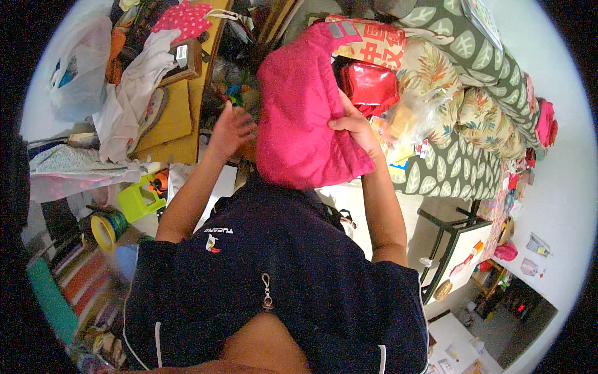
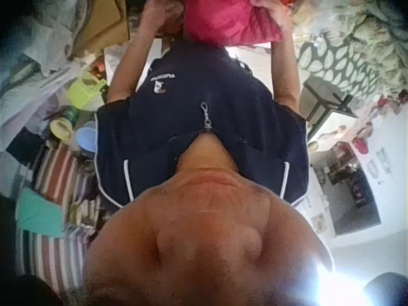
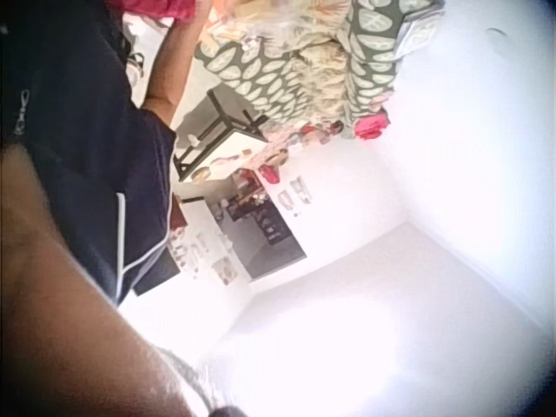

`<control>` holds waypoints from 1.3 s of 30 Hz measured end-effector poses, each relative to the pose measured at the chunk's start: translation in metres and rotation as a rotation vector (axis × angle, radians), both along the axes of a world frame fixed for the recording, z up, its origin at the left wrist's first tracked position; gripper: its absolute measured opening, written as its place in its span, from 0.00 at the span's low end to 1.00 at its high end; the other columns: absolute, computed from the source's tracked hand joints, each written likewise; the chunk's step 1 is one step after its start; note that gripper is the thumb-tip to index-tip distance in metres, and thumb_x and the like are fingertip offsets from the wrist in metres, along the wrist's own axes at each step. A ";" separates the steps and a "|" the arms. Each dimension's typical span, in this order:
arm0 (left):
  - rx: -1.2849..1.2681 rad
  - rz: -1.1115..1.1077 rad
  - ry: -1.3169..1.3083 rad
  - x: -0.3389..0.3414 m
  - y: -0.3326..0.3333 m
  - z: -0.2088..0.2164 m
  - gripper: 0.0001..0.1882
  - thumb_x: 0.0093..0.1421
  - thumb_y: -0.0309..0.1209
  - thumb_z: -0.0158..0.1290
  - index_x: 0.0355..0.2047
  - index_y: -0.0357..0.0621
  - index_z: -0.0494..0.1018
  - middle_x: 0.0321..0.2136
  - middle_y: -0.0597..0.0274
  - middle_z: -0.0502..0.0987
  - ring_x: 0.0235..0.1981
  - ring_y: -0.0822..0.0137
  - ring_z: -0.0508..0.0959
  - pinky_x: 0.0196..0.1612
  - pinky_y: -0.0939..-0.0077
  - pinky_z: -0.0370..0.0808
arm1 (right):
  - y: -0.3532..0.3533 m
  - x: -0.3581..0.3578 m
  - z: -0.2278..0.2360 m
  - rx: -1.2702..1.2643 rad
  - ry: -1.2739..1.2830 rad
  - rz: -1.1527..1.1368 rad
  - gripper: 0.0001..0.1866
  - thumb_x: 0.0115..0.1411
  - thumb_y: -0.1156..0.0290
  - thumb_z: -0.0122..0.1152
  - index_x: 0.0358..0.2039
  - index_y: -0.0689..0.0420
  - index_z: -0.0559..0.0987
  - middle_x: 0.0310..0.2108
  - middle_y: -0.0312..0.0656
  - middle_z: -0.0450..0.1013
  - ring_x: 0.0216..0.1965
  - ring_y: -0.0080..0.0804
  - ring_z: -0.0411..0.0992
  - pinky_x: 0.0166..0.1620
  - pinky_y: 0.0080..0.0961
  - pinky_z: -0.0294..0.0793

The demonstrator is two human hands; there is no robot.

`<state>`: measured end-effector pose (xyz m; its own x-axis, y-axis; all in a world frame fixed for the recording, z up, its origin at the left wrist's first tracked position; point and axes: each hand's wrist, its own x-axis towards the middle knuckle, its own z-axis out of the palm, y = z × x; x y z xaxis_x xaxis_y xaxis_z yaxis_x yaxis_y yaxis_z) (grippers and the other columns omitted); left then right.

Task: The person sorts through a pile of items on a cluttered table, handling a white cloth, a pink pouch, a pair of slippers, and various other garments. They pick up, unfold, and move these items around the workspace.

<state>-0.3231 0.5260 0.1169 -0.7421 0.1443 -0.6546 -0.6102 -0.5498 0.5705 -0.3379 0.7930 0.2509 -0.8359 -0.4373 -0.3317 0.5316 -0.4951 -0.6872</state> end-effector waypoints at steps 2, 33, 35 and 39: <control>0.321 -0.107 -0.079 0.007 0.021 0.004 0.39 0.53 0.61 0.40 0.53 0.43 0.56 0.52 0.52 0.61 0.49 0.60 0.64 0.49 0.64 0.61 | 0.011 -0.003 0.002 -0.021 -0.025 0.045 0.40 0.39 0.86 0.45 0.58 0.62 0.52 0.55 0.45 0.58 0.56 0.36 0.57 0.58 0.28 0.53; -0.503 -0.310 0.658 -0.007 0.021 0.079 0.20 0.56 0.35 0.49 0.46 0.36 0.67 0.39 0.63 0.72 0.42 0.70 0.69 0.47 0.76 0.63 | 0.062 -0.017 -0.051 0.831 0.333 0.011 0.21 0.53 0.72 0.56 0.48 0.61 0.66 0.41 0.38 0.70 0.41 0.26 0.68 0.45 0.23 0.67; -0.439 -0.275 0.661 -0.004 0.016 0.079 0.22 0.57 0.35 0.47 0.50 0.37 0.63 0.44 0.61 0.69 0.46 0.70 0.67 0.51 0.76 0.60 | 0.052 -0.020 -0.027 0.790 0.264 0.095 0.25 0.53 0.66 0.57 0.49 0.62 0.65 0.42 0.39 0.69 0.44 0.27 0.66 0.49 0.24 0.64; 0.028 -0.239 0.571 -0.014 0.014 0.098 0.22 0.58 0.33 0.44 0.51 0.37 0.61 0.46 0.61 0.67 0.48 0.69 0.66 0.52 0.75 0.59 | 0.046 -0.016 -0.001 0.622 0.286 0.359 0.29 0.54 0.64 0.57 0.53 0.61 0.61 0.48 0.39 0.65 0.50 0.26 0.61 0.53 0.25 0.58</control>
<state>-0.3367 0.5401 0.2154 -0.9191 0.3611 -0.1577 -0.3212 -0.4546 0.8308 -0.3541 0.8385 0.2497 -0.7684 -0.5015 -0.3975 0.3467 0.1959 -0.9173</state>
